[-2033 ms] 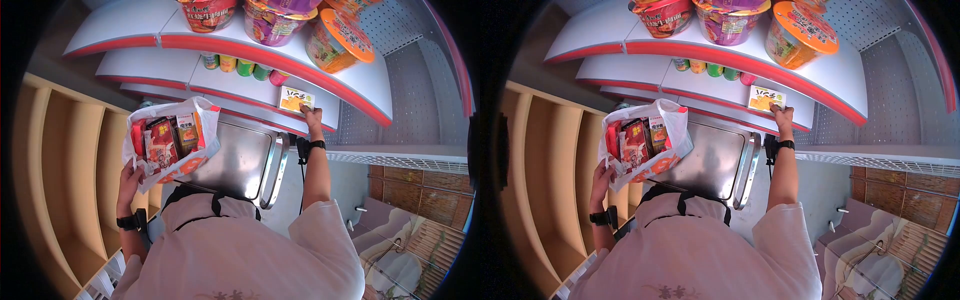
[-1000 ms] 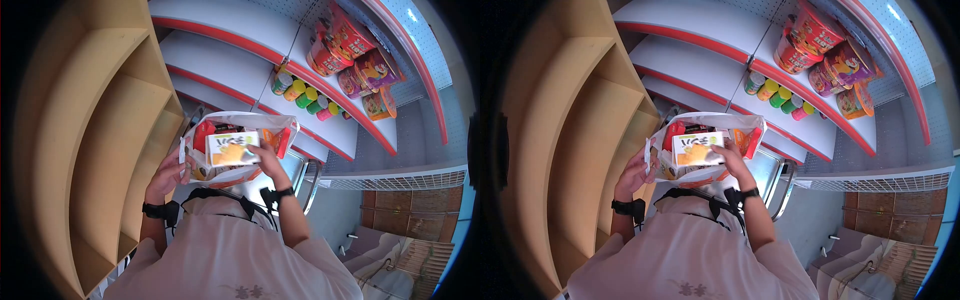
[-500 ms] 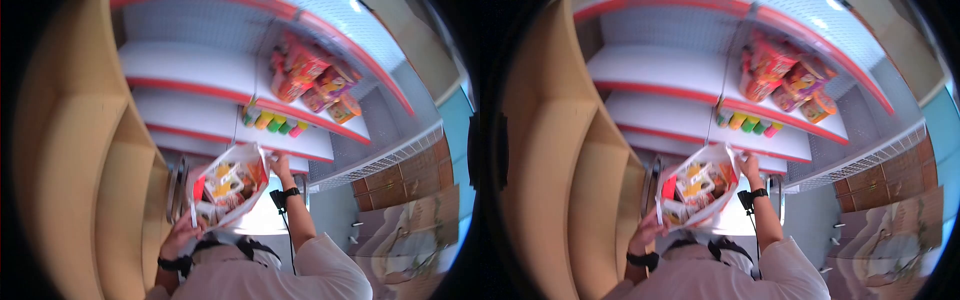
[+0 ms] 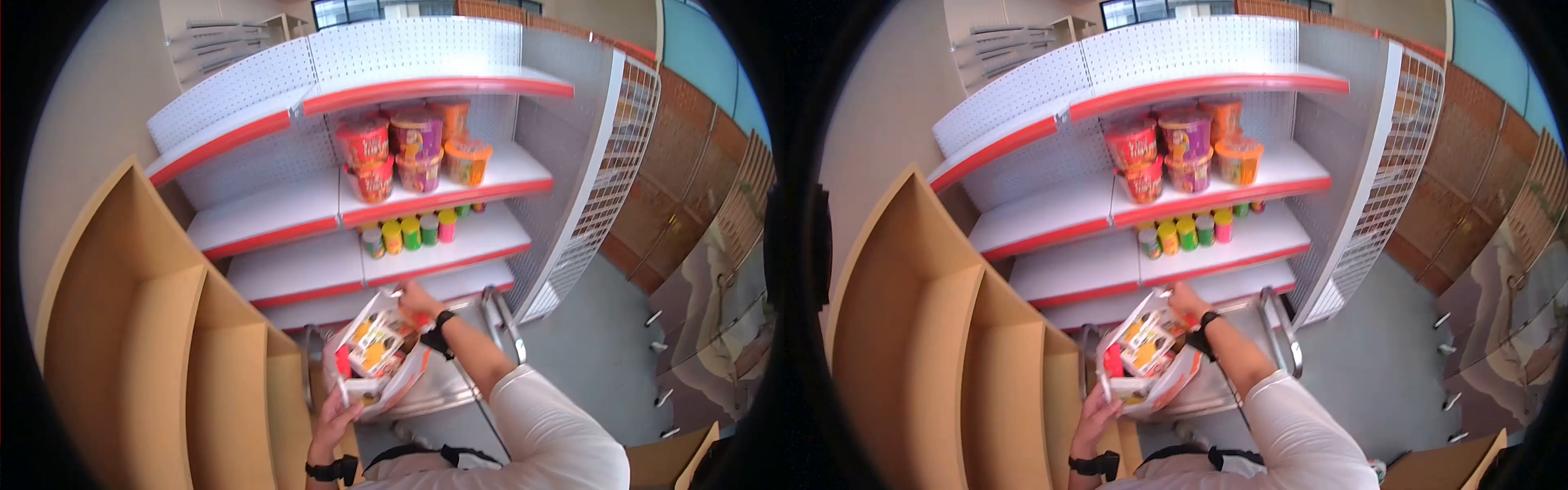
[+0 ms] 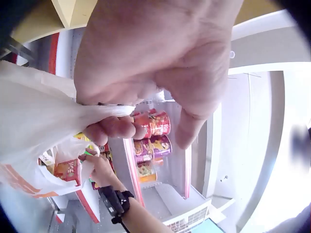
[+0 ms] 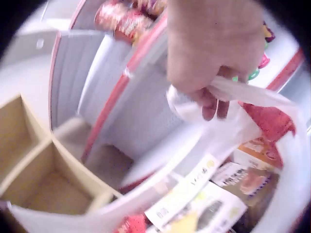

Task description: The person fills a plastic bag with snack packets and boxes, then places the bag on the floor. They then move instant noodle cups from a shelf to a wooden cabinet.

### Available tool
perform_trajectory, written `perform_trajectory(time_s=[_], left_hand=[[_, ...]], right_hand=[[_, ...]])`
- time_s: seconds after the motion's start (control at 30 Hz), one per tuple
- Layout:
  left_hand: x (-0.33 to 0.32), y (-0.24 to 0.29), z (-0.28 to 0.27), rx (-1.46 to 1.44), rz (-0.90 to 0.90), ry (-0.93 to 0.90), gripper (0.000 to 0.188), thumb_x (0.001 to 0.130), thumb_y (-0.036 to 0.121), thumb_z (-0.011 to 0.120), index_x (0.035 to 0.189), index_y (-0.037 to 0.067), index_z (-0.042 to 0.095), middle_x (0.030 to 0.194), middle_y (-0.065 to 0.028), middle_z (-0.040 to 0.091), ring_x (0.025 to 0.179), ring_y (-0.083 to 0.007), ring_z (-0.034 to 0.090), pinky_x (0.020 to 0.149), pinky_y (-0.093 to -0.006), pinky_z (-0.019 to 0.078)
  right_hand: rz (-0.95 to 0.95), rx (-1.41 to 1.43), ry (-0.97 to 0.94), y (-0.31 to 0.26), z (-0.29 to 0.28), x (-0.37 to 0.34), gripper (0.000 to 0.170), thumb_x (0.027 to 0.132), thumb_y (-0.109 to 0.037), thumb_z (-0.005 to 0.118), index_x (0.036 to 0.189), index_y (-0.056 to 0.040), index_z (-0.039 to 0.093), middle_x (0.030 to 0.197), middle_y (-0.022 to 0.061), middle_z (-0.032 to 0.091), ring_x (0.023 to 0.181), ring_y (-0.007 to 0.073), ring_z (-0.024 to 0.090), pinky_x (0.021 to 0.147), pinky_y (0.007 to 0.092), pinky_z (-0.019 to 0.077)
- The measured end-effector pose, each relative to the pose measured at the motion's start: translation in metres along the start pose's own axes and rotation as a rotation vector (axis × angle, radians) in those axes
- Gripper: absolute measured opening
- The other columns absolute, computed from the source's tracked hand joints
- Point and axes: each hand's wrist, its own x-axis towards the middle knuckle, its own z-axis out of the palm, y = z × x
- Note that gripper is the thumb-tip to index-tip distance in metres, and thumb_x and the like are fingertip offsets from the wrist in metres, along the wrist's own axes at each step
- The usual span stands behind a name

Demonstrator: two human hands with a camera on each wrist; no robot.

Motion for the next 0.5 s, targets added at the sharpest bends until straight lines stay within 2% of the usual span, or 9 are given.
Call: perform_trajectory(time_s=[0.03, 0.07, 0.1, 0.13, 0.2, 0.33, 0.4, 0.47, 0.5], left_hand=[[-0.012, -0.003, 0.014, -0.017, 0.035, 0.009, 0.072, 0.088, 0.007, 0.063, 0.148, 0.005, 0.024, 0.079, 0.0022, 0.051, 0.073, -0.0070, 0.050, 0.066, -0.0214, 0.0409], [-0.026, -0.005, 0.023, -0.035, 0.063, 0.009, 0.070, 0.088, 0.008, 0.063, 0.147, 0.004, 0.026, 0.079, 0.0025, 0.052, 0.073, -0.0071, 0.050, 0.067, -0.0218, 0.0411], [-0.035, -0.006, 0.029, -0.013, 0.028, 0.013, 0.070, 0.088, 0.008, 0.063, 0.147, 0.004, 0.026, 0.079, 0.0025, 0.052, 0.073, -0.0071, 0.050, 0.067, -0.0218, 0.0411], [-0.042, -0.008, 0.038, -0.046, 0.090, 0.067, 0.068, 0.088, 0.011, 0.064, 0.146, 0.002, 0.029, 0.080, 0.0022, 0.053, 0.073, -0.0073, 0.051, 0.068, -0.0223, 0.0415], [-0.069, -0.017, 0.058, -0.062, 0.116, 0.102, 0.067, 0.088, 0.015, 0.064, 0.144, 0.001, 0.032, 0.082, 0.0019, 0.055, 0.074, -0.0075, 0.051, 0.069, -0.0229, 0.0419], [-0.100, -0.001, 0.110, 0.123, 0.133, -0.167, 0.075, 0.086, 0.023, 0.066, 0.142, -0.009, 0.029, 0.085, -0.0020, 0.056, 0.077, -0.0104, 0.052, 0.076, -0.0233, 0.0410], [-0.103, 0.009, 0.151, 0.182, 0.137, -0.437, 0.084, 0.083, 0.040, 0.068, 0.141, -0.010, 0.032, 0.077, -0.0022, 0.054, 0.075, -0.0134, 0.051, 0.082, -0.0312, 0.0410], [-0.095, 0.019, 0.196, 0.208, 0.014, -0.602, 0.085, 0.081, 0.039, 0.070, 0.140, -0.010, 0.034, 0.079, -0.0028, 0.055, 0.078, -0.0135, 0.052, 0.082, -0.0302, 0.0411], [-0.088, 0.017, 0.220, 0.308, -0.019, -0.775, 0.071, 0.081, 0.028, 0.070, 0.134, -0.010, 0.040, 0.082, -0.0019, 0.055, 0.079, -0.0128, 0.052, 0.082, -0.0283, 0.0405]], right_hand=[[-0.015, 0.205, -0.154, -0.017, -0.017, -0.014, 0.019, 0.075, -0.004, 0.050, 0.082, -0.0003, 0.068, 0.074, 0.0146, 0.065, 0.075, 0.0272, 0.065, 0.070, 0.0373, 0.0516], [0.294, 0.695, -0.112, -0.068, -0.047, -0.045, 0.023, 0.077, -0.004, 0.043, 0.081, 0.0024, 0.065, 0.071, 0.0130, 0.063, 0.065, 0.0218, 0.061, 0.064, 0.0345, 0.0487], [0.307, 1.124, -0.139, -0.064, -0.049, -0.063, 0.024, 0.078, -0.005, 0.041, 0.077, 0.0036, 0.063, 0.070, 0.0132, 0.061, 0.060, 0.0192, 0.057, 0.060, 0.0324, 0.0462], [0.159, 1.290, -0.173, -0.074, -0.066, -0.093, 0.021, 0.077, -0.007, 0.044, 0.078, 0.0029, 0.062, 0.068, 0.0110, 0.061, 0.060, 0.0162, 0.056, 0.061, 0.0302, 0.0460], [0.098, 1.089, -0.096, -0.116, -0.112, -0.177, 0.019, 0.078, -0.006, 0.046, 0.083, 0.0018, 0.063, 0.068, 0.0086, 0.060, 0.063, 0.0155, 0.057, 0.064, 0.0290, 0.0463], [0.116, 1.238, -0.235, -0.165, -0.159, -0.351, 0.021, 0.080, -0.008, 0.055, 0.099, 0.0008, 0.060, 0.081, 0.0038, 0.059, 0.075, 0.0103, 0.057, 0.069, 0.0272, 0.0455], [0.134, 1.244, -0.126, -0.173, -0.187, -0.410, 0.027, 0.078, -0.011, 0.056, 0.102, 0.0019, 0.060, 0.087, 0.0049, 0.061, 0.082, 0.0114, 0.056, 0.075, 0.0272, 0.0445], [0.175, 1.265, 0.033, -0.170, -0.193, -0.462, 0.032, 0.076, -0.013, 0.057, 0.104, 0.0031, 0.060, 0.092, 0.0059, 0.063, 0.088, 0.0124, 0.056, 0.081, 0.0271, 0.0435], [0.268, 1.120, 0.036, -0.165, -0.189, -0.480, 0.034, 0.079, -0.018, 0.058, 0.107, 0.0022, 0.059, 0.095, 0.0059, 0.062, 0.091, 0.0133, 0.055, 0.083, 0.0281, 0.0427]])
